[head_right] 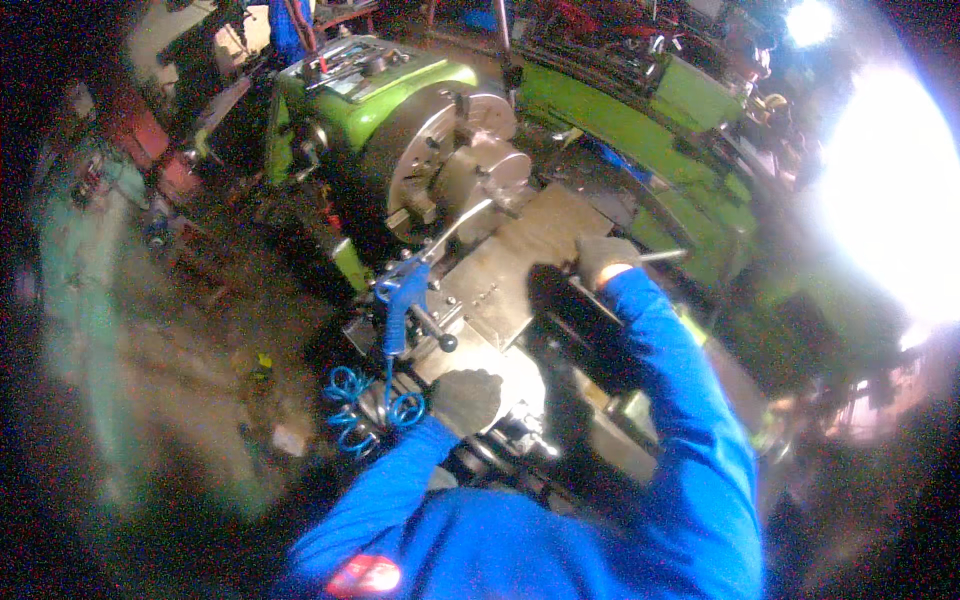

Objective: The person operates a large green industrial machine, likely a lathe, using a pneumatic tool to work on a metal component. They repeatedly adjust the tool's position and apply it to the rotating part while wearing protective gloves.

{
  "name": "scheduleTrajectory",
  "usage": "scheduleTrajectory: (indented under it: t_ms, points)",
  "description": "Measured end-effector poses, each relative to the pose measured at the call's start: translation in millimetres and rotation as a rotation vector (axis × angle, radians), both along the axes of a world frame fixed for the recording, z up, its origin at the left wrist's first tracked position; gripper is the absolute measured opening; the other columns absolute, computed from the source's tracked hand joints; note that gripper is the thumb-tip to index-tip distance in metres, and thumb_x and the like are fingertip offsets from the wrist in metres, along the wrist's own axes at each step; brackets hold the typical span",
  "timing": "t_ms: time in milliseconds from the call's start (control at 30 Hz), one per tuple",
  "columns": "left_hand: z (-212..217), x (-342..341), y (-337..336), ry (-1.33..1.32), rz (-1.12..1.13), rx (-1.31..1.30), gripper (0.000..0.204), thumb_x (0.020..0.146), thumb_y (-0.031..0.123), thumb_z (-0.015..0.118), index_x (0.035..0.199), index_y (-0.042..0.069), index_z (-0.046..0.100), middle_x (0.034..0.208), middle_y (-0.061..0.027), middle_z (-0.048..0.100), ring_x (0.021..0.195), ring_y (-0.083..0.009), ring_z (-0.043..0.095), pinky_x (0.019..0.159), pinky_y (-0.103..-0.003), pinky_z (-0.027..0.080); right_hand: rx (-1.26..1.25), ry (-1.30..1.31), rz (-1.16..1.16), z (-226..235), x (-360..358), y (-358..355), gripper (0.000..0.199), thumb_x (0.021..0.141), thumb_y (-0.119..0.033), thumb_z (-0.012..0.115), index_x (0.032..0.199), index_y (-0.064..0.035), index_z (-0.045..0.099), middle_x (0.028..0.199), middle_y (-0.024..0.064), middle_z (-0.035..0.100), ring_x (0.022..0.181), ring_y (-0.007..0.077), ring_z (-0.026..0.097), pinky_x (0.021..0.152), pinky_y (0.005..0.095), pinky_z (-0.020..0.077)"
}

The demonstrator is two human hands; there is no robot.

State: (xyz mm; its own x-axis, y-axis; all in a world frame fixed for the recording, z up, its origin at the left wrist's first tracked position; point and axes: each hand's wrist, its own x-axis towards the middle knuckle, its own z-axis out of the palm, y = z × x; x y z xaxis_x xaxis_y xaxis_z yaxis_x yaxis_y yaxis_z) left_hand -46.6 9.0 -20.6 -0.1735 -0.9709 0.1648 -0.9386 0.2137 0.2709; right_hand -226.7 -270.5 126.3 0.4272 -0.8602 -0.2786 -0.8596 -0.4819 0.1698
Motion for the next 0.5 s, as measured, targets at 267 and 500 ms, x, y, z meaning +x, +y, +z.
scheduleTrajectory:
  t_ms: [267,500]
  points:
    - [14.6,-1.0,-0.5,-0.033,-0.005,0.054,0.023,0.095,0.029,0.057,0.086,0.018,0.074,0.082,-0.0100,0.075,0.074,-0.0304,0.074,0.066,-0.048,0.059,-0.008,-0.048,0.014,-3.5,4.0,9.4,0.036,0.094,-0.032,0.069,0.126,-0.0158,0.068,0.124,0.0177,0.074,0.114,0.0404,0.072,0.095,0.0511,0.0581]
    - [4.1,-0.9,2.1,-0.014,-0.024,0.016,0.021,0.096,0.028,0.056,0.092,0.017,0.073,0.083,-0.0092,0.074,0.074,-0.0302,0.074,0.066,-0.048,0.058,-0.205,-0.357,-0.228,-21.0,-56.5,-4.5,0.036,0.100,-0.030,0.063,0.134,-0.0186,0.064,0.132,0.0175,0.069,0.118,0.0401,0.068,0.096,0.0523,0.0548]
